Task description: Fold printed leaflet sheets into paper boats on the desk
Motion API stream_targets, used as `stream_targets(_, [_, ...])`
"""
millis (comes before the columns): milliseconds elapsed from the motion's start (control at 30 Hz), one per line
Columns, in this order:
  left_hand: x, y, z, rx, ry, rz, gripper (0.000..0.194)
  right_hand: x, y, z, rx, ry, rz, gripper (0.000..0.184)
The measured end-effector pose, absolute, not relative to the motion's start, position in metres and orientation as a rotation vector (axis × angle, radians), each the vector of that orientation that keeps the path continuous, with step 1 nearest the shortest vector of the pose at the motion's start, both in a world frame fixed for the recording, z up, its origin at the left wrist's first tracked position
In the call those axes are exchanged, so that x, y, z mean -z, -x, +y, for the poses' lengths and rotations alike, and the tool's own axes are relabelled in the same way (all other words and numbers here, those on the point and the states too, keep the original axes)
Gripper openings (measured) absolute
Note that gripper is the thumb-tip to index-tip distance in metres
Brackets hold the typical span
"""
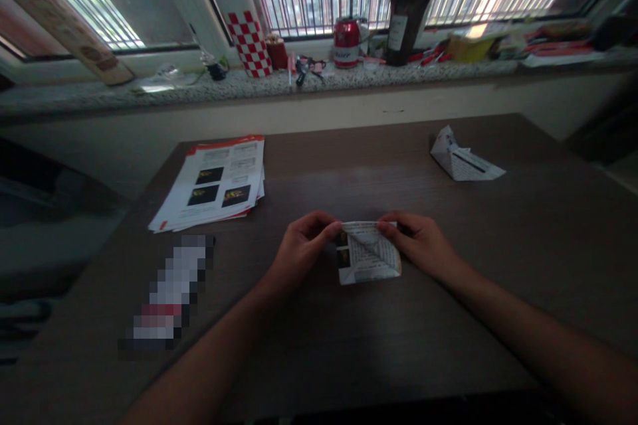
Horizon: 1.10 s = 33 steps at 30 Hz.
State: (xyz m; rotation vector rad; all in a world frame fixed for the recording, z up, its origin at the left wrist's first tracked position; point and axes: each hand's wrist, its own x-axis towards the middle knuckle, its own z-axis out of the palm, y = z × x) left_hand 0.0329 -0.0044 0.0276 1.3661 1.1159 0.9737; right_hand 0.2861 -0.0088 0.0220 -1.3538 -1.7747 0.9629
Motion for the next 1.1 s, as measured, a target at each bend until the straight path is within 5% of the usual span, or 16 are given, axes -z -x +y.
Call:
stream_targets(767, [-0.021,-0.029,0.001,-0.813,-1.68,1.217,0.019,-0.009,-0.286,-0.005,-1.296,1.231,-1.717,0.034])
stream_targets(1100, [-0.002,-0.022,0.009,-0.734,-2.029,1.464,0.007,-0.005,-0.289,-0.007,-0.347,1.044,-2.316,0.041])
